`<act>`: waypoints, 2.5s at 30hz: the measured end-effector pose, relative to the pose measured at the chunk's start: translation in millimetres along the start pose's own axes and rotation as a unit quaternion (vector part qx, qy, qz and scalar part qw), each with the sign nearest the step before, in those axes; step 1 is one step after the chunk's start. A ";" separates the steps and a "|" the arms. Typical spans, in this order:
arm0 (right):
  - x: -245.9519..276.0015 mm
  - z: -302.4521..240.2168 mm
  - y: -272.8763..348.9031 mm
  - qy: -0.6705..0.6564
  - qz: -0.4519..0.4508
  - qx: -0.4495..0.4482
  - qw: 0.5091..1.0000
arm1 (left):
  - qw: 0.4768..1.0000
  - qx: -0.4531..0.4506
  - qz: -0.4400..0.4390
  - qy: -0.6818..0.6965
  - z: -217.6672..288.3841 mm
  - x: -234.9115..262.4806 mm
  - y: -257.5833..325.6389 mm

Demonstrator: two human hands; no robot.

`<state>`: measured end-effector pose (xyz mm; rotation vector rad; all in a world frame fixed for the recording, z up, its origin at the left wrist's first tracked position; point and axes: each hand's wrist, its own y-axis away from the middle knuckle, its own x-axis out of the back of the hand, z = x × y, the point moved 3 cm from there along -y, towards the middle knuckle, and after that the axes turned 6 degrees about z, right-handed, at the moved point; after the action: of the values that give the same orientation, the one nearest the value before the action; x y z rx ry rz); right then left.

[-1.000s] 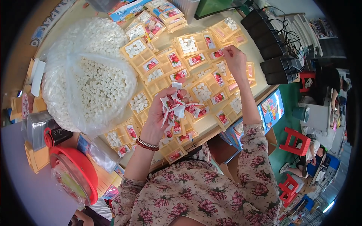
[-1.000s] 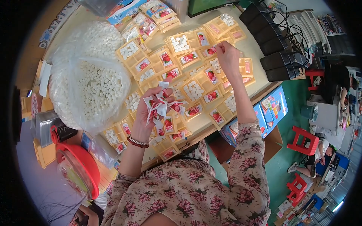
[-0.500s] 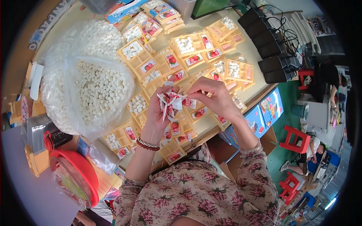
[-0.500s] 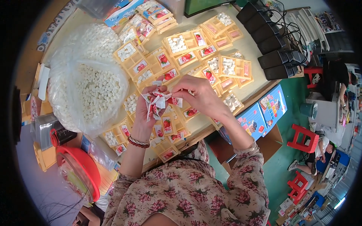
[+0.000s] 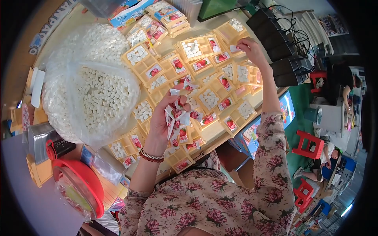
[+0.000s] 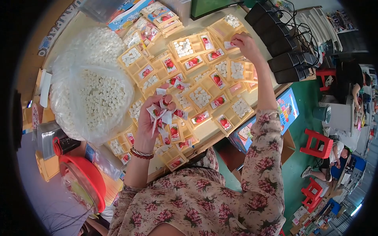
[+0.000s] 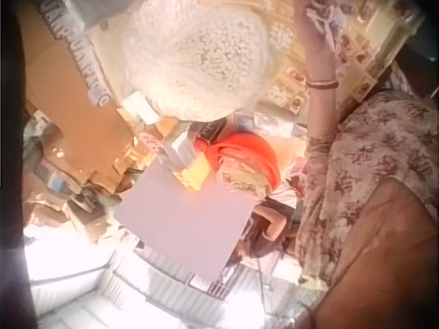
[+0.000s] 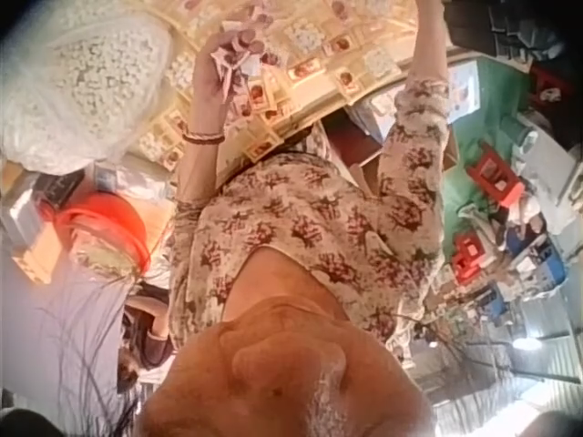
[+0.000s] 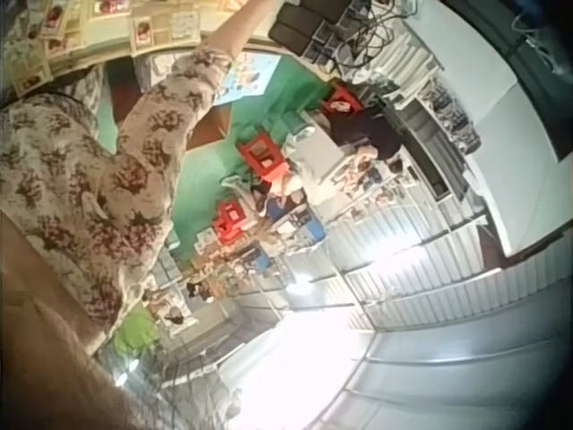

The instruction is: Sorting small white blocks into compartment trays and packing them into plastic bags.

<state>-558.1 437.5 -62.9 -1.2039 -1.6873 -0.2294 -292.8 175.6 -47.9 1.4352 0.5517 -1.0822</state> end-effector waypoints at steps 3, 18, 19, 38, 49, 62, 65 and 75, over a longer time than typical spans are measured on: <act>-14.9 -11.1 -0.9 0.078 0.029 0.072 0.994 | 0.999 -0.013 0.028 -0.011 0.5 6.7 14.7; -81.5 -193.0 69.3 0.031 -0.103 -0.040 0.993 | 0.994 -0.041 0.082 -0.060 -2.7 13.7 48.0; -83.0 -191.1 69.8 0.044 -0.103 -0.048 0.993 | 0.994 -0.040 0.082 -0.055 -3.2 15.2 49.0; -99.5 -198.5 69.9 0.064 -0.104 -0.024 0.992 | 0.992 -0.051 0.097 -0.055 -5.3 24.6 48.3; -70.0 -212.7 65.5 -0.090 -0.019 0.056 0.994 | 0.995 -0.037 0.088 -0.034 -5.8 33.3 49.5; -102.5 -205.2 68.4 0.054 -0.061 -0.001 0.997 | 0.995 -0.040 0.075 -0.047 -8.1 33.7 50.6; -97.0 -211.1 65.2 -0.011 -0.052 0.040 0.998 | 0.993 -0.052 0.093 -0.050 -5.0 37.8 53.1; -78.2 -192.6 71.9 -0.094 -0.012 -0.003 0.996 | 0.996 -0.028 0.080 -0.037 -11.7 33.6 51.3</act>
<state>-384.0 303.0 -60.6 -1.2420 -1.8651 -0.1399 -230.9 168.2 -52.0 1.3608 0.4043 -0.9821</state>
